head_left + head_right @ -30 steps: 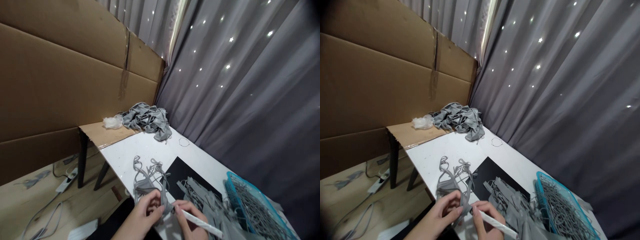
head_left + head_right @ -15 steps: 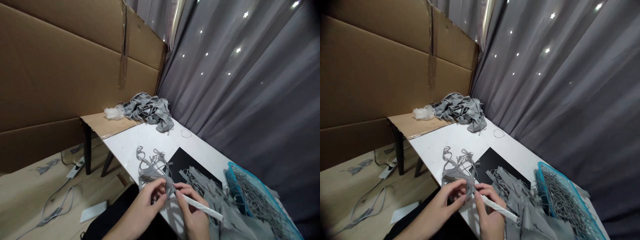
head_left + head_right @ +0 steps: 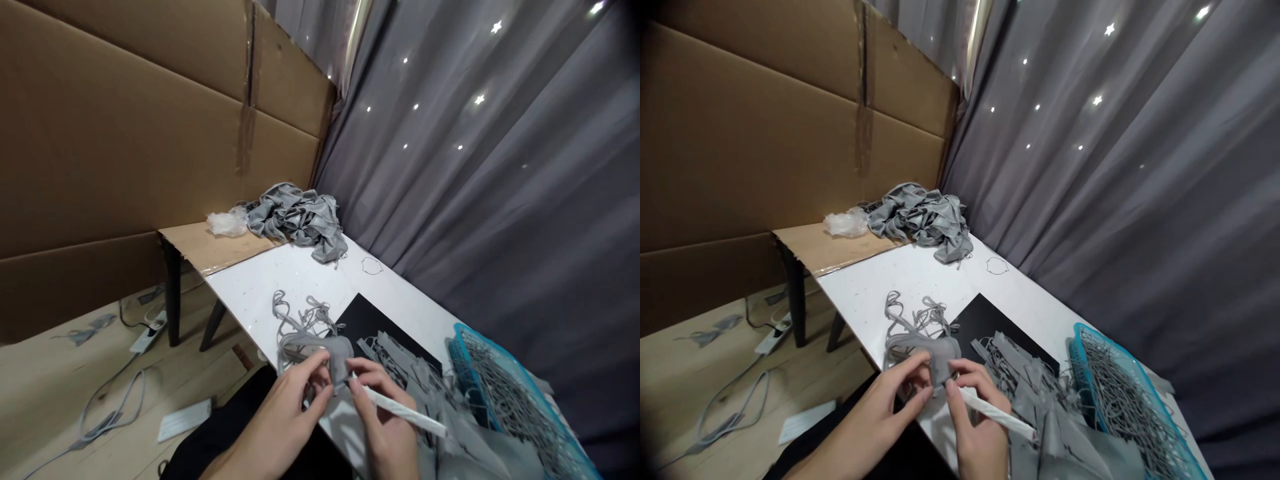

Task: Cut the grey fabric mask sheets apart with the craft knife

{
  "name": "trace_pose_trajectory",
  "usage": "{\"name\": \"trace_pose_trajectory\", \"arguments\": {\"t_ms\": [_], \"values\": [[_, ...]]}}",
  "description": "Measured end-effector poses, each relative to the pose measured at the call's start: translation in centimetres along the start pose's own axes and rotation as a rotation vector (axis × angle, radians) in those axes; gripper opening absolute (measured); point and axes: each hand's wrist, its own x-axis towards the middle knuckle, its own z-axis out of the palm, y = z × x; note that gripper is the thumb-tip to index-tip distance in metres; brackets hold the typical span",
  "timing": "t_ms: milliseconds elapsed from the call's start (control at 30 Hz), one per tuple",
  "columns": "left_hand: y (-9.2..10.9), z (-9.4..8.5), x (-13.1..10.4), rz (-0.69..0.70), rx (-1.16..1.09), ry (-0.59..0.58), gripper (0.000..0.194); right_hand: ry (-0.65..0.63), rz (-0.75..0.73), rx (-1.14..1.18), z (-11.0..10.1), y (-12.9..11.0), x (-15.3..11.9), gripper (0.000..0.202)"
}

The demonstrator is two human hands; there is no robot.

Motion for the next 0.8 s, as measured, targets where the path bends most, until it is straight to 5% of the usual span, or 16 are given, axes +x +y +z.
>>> {"name": "trace_pose_trajectory", "arguments": {"t_ms": [167,800], "values": [[-0.8,-0.1,-0.4,-0.006,0.041,0.014,0.049,-0.025,0.071,-0.014,0.9,0.6,0.1,0.031],[-0.8,-0.2,-0.8,-0.05,0.041,0.009,0.052,-0.017,0.134,0.055,1.1,-0.7,-0.2,0.034]]}}
